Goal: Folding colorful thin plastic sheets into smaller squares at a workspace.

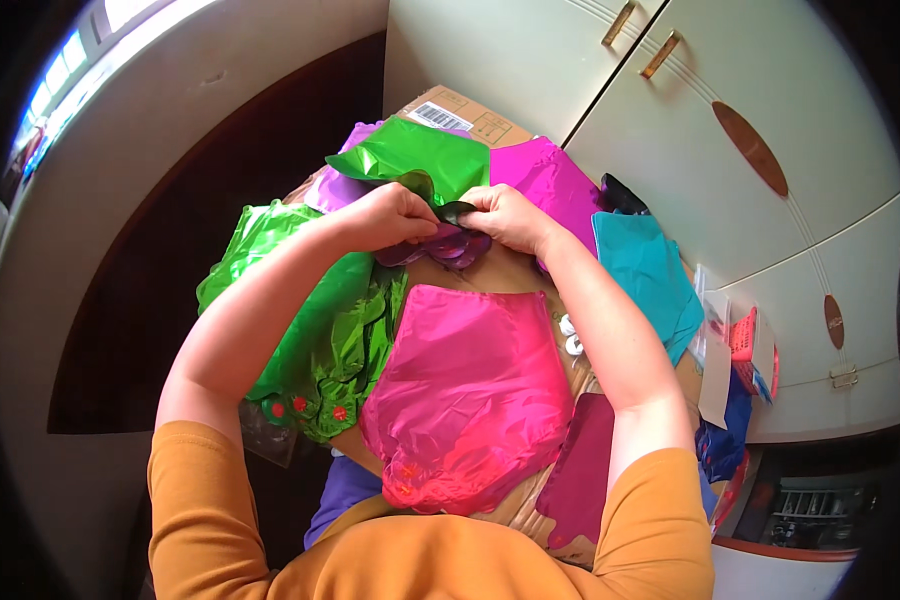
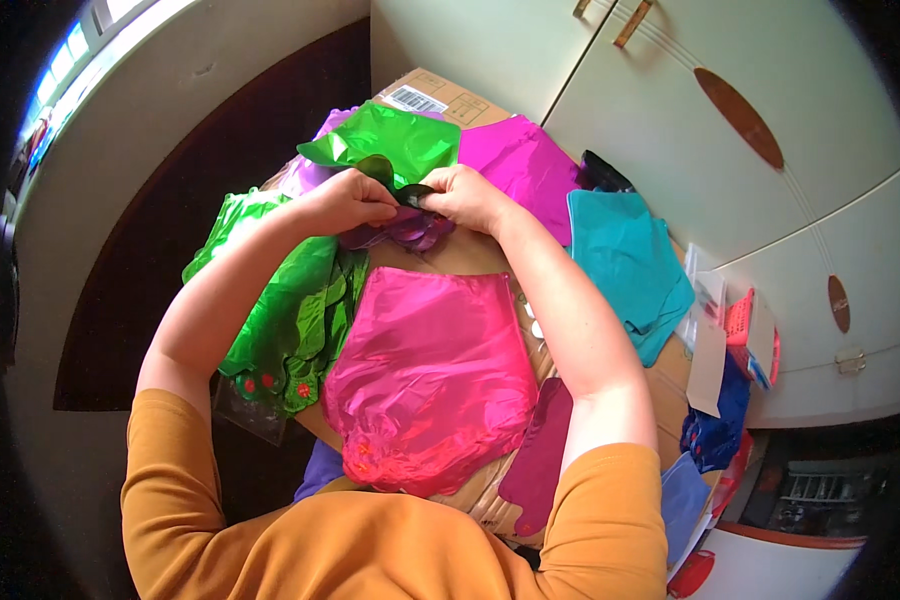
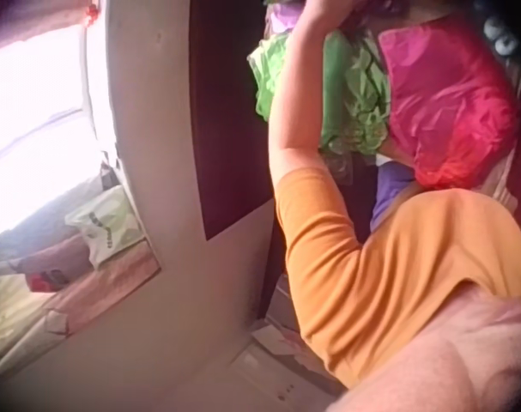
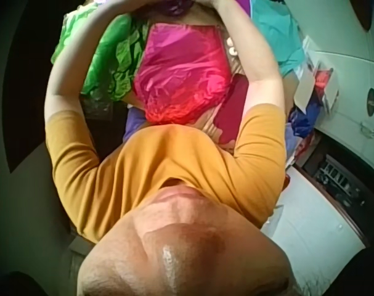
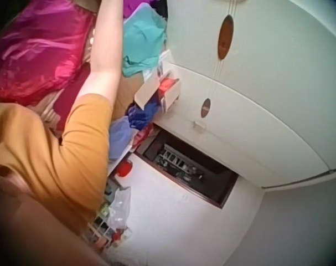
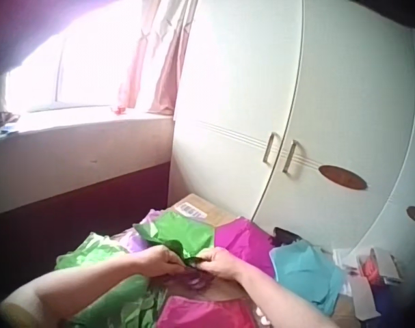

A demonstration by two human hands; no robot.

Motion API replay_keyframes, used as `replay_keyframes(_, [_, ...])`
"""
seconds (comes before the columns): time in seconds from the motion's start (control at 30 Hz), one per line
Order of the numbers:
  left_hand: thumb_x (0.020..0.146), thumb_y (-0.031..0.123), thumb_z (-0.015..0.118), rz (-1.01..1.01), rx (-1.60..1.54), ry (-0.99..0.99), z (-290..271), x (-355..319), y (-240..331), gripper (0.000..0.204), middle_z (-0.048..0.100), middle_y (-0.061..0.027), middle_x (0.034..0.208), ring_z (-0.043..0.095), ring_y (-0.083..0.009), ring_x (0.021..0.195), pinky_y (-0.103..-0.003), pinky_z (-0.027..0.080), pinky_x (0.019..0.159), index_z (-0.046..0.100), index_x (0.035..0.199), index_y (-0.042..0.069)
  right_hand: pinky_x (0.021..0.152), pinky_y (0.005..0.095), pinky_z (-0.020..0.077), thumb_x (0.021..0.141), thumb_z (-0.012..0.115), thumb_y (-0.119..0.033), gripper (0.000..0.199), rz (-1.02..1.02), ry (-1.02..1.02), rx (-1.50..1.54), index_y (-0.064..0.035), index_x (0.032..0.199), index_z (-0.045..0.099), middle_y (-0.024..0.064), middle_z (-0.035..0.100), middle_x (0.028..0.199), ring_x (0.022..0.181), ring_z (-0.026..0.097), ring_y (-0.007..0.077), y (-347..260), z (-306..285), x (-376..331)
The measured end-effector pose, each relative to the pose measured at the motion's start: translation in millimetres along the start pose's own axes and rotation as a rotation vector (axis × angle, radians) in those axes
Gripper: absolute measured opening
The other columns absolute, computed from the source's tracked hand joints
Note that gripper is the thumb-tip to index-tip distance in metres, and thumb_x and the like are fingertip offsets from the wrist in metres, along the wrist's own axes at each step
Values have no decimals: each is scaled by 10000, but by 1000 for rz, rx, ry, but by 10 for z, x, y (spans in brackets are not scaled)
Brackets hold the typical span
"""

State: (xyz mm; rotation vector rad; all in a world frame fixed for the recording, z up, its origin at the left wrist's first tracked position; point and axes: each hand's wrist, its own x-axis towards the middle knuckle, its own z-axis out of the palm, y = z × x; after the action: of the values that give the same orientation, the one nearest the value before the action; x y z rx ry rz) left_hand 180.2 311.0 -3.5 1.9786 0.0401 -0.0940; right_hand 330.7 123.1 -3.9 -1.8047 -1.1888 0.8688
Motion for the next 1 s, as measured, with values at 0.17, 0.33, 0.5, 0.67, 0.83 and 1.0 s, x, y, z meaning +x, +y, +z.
replay_keyframes(0.17, [758, 155, 767, 97, 327, 171, 51, 68, 129, 214, 705, -90, 815, 654, -174, 755, -326, 521, 711, 720, 915, 16, 813, 252, 473, 832, 705, -100, 255, 131, -27, -35, -12, 1071, 712, 15, 676, 1005, 911, 588, 87, -105, 6, -19])
replay_keyframes(0.33, [720, 164, 731, 681, 1051, 551, 152, 163, 248, 158, 610, -50, 837, 614, -237, 882, -346, 469, 771, 638, 827, 95, 768, 268, 512, 850, 712, -121, 253, 19, 198, -139, -7, 1075, 711, 42, 716, 1023, 857, 618, 87, -112, 181, 55])
replay_keyframes(0.5, [754, 228, 674, 663, 1242, 448, 285, -126, 97, 131, 578, -29, 866, 580, -216, 920, -345, 455, 808, 625, 846, 149, 690, 314, 536, 888, 694, -116, 190, 129, 390, 385, -37, 1059, 722, 76, 726, 913, 748, 650, 132, -37, 225, 386])
replay_keyframes(0.67, [793, 502, 713, 122, 953, 415, 203, -316, -48, 504, 633, -80, 1014, 603, -282, 1043, -412, 435, 917, 672, 1124, 123, 702, 369, 515, 801, 789, -186, 297, 335, 908, 265, 42, 971, 701, 136, 707, 895, 762, 646, 200, -694, -387, 678])
replay_keyframes(0.83, [745, 603, 709, 55, 966, 383, 274, -227, 27, 587, 639, -52, 1066, 600, -286, 1089, -528, 383, 981, 679, 1139, 169, 633, 392, 521, 926, 628, -297, 316, -91, 1544, -540, 8, 958, 703, 200, 710, 870, 730, 685, 323, -1217, -1857, 229])
replay_keyframes(1.0, [740, 539, 741, 76, 1081, 427, 245, -309, 181, 522, 659, -61, 1047, 588, -263, 1116, -568, 257, 1101, 725, 1051, 121, 669, 388, 519, 968, 562, -191, 178, -441, 933, -1055, -63, 912, 673, 197, 659, 877, 788, 667, 355, -1227, -1479, -588])
